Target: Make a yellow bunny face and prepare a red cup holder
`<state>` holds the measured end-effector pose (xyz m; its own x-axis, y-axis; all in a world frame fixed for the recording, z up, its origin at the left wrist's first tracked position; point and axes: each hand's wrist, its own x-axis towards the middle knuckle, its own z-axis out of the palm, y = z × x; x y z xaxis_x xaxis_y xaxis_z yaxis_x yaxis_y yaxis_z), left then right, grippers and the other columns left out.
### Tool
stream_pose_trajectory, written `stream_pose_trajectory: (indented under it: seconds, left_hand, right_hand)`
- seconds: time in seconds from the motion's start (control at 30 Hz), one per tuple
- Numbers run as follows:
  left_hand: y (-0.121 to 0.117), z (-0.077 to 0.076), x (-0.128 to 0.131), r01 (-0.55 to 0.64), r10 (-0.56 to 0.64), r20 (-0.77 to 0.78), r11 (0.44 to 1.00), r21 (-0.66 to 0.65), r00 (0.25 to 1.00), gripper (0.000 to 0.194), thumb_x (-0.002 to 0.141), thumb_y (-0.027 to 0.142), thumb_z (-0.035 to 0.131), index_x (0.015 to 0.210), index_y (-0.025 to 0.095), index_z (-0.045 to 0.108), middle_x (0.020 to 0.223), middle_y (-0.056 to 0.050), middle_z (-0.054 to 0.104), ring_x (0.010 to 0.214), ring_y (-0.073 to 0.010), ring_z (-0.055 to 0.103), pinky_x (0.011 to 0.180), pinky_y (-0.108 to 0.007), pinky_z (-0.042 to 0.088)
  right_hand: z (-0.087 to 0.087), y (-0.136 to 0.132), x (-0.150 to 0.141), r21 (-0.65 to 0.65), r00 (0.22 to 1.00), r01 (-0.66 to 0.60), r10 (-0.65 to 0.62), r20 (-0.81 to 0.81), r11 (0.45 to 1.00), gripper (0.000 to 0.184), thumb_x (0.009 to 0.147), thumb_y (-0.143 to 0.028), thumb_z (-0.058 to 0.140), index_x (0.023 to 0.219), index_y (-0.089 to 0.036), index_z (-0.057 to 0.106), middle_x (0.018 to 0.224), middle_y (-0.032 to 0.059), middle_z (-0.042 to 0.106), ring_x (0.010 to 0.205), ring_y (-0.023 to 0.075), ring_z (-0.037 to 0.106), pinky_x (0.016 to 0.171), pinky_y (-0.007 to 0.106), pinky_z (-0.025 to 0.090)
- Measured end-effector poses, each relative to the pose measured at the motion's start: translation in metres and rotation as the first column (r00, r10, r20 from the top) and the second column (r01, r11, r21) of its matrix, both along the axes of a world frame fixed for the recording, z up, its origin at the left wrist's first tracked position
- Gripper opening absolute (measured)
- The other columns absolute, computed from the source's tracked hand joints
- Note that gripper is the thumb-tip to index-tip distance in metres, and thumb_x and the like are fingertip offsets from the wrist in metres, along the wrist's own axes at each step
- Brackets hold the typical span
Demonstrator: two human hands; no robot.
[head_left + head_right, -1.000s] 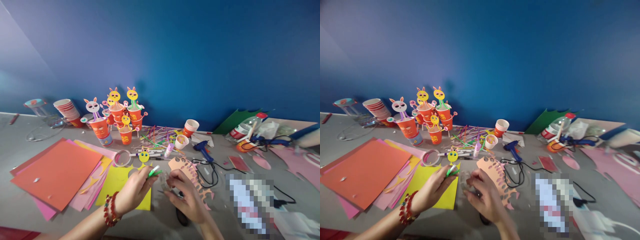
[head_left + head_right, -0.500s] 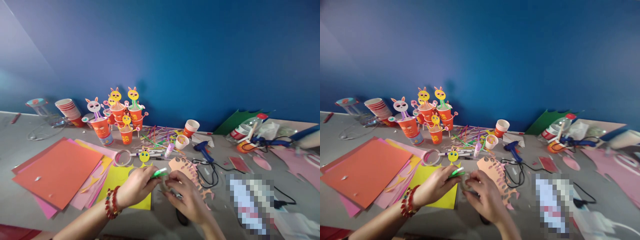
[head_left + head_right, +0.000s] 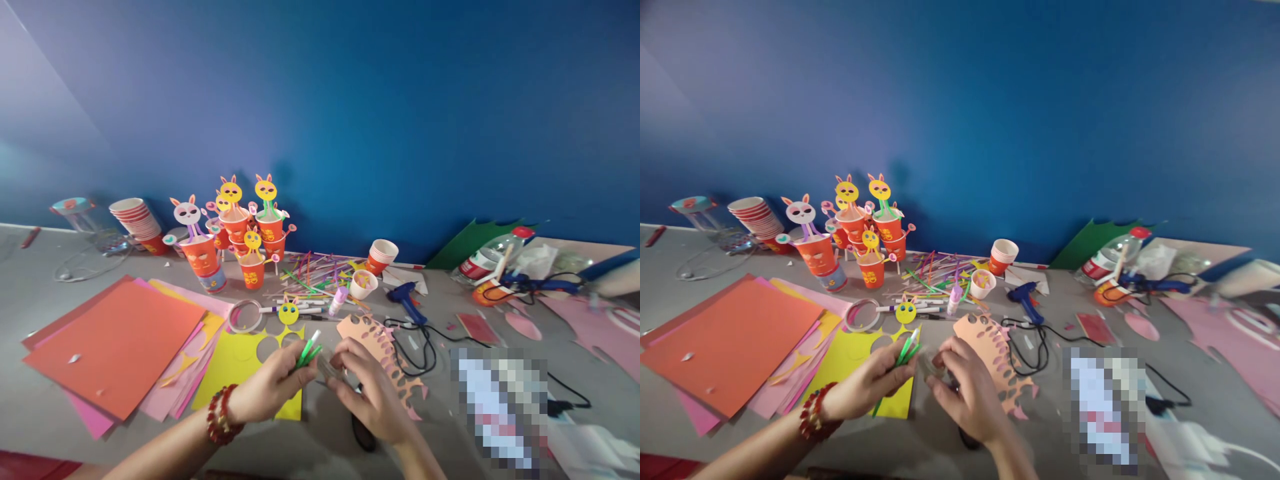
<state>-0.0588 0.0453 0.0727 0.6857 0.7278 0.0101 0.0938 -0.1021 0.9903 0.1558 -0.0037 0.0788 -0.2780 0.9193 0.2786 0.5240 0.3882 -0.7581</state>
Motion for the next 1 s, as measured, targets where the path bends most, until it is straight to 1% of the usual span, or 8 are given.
stream_pose_trajectory:
  seconds: [0.07, 0.1, 0.33, 0.43, 0.57, 0.7, 0.8, 1.0]
  left_hand:
    - [-0.002, -0.005, 0.001, 0.079, -0.044, 0.135, 0.961, -0.266, 0.990, 0.030, 0.096, 0.048, 0.053, 0.089, 0.020, 0.046, 0.063, 0.008, 0.037, 0.048, -0.0068, 0.028, 0.046, -0.019, 0.026]
    - [-0.002, -0.007, 0.001, 0.099, -0.034, 0.186, 0.931, -0.352, 0.982, 0.032, 0.094, 0.050, 0.055, 0.089, 0.020, 0.044, 0.061, 0.010, 0.033, 0.047, -0.0060, 0.024, 0.044, -0.018, 0.022]
    - [-0.004, -0.005, 0.001, 0.199, 0.038, 0.354, 0.768, -0.609, 0.935, 0.035, 0.087, 0.046, 0.069, 0.088, 0.019, 0.045, 0.061, 0.011, 0.030, 0.044, -0.0036, 0.017, 0.040, -0.017, 0.014]
    - [-0.004, -0.003, 0.002, 0.213, 0.064, 0.383, 0.740, -0.638, 0.922, 0.035, 0.086, 0.044, 0.070, 0.085, 0.019, 0.045, 0.060, 0.011, 0.030, 0.043, -0.0029, 0.015, 0.038, -0.017, 0.012]
    - [-0.003, -0.001, 0.000, 0.211, 0.070, 0.393, 0.751, -0.625, 0.917, 0.032, 0.088, 0.041, 0.069, 0.087, 0.018, 0.046, 0.061, 0.010, 0.030, 0.043, -0.0026, 0.017, 0.039, -0.017, 0.013]
    - [0.001, 0.001, -0.002, 0.220, 0.056, 0.399, 0.760, -0.612, 0.915, 0.031, 0.089, 0.039, 0.068, 0.086, 0.018, 0.045, 0.060, 0.011, 0.029, 0.044, -0.0028, 0.016, 0.040, -0.017, 0.013]
    - [0.004, 0.002, -0.002, 0.226, 0.053, 0.407, 0.762, -0.607, 0.912, 0.031, 0.089, 0.039, 0.068, 0.085, 0.019, 0.044, 0.059, 0.011, 0.029, 0.043, -0.0026, 0.015, 0.039, -0.017, 0.013]
    - [0.004, -0.001, 0.001, 0.209, 0.075, 0.411, 0.771, -0.601, 0.908, 0.030, 0.088, 0.038, 0.069, 0.085, 0.018, 0.046, 0.057, 0.011, 0.030, 0.043, -0.0026, 0.017, 0.039, -0.016, 0.015]
  right_hand:
    - [0.002, 0.001, -0.002, 0.029, 1.000, 0.027, -0.027, 0.014, 0.999, 0.009, 0.092, -0.021, 0.058, 0.085, -0.022, 0.052, 0.094, 0.0051, 0.057, 0.090, 0.0229, 0.056, 0.077, 0.032, 0.046]
    - [0.003, 0.002, -0.003, 0.048, 0.998, 0.051, -0.053, 0.026, 0.998, 0.011, 0.092, -0.021, 0.058, 0.083, -0.023, 0.051, 0.093, 0.0051, 0.057, 0.091, 0.0232, 0.056, 0.077, 0.033, 0.046]
    - [0.003, 0.005, -0.009, 0.148, 0.981, 0.144, -0.161, 0.110, 0.979, 0.028, 0.092, -0.032, 0.064, 0.072, -0.024, 0.046, 0.073, 0.0002, 0.054, 0.076, 0.0211, 0.054, 0.079, 0.036, 0.045]
    - [0.000, 0.005, -0.010, 0.201, 0.950, 0.211, -0.249, 0.188, 0.957, 0.034, 0.088, -0.034, 0.068, 0.067, -0.024, 0.044, 0.068, -0.0006, 0.052, 0.073, 0.0218, 0.053, 0.080, 0.038, 0.043]
    - [0.003, 0.004, -0.010, 0.163, 0.941, 0.237, -0.268, 0.208, 0.958, 0.034, 0.084, -0.036, 0.073, 0.069, -0.023, 0.045, 0.066, -0.0012, 0.051, 0.070, 0.0219, 0.052, 0.071, 0.035, 0.041]
    - [0.007, 0.002, -0.006, 0.071, 0.977, 0.179, -0.186, 0.102, 0.981, 0.019, 0.087, -0.037, 0.071, 0.093, -0.022, 0.060, 0.068, -0.0014, 0.054, 0.071, 0.0212, 0.054, 0.069, 0.032, 0.042]
    - [0.004, 0.003, -0.003, 0.019, 0.995, 0.101, -0.101, -0.004, 0.995, 0.014, 0.093, -0.036, 0.062, 0.087, -0.023, 0.062, 0.073, 0.0005, 0.057, 0.073, 0.0197, 0.055, 0.071, 0.031, 0.043]
    - [0.000, 0.005, -0.003, -0.047, 0.992, 0.085, -0.088, -0.085, 0.995, 0.016, 0.091, -0.029, 0.061, 0.076, -0.022, 0.063, 0.070, -0.0003, 0.056, 0.070, 0.0179, 0.054, 0.072, 0.031, 0.042]
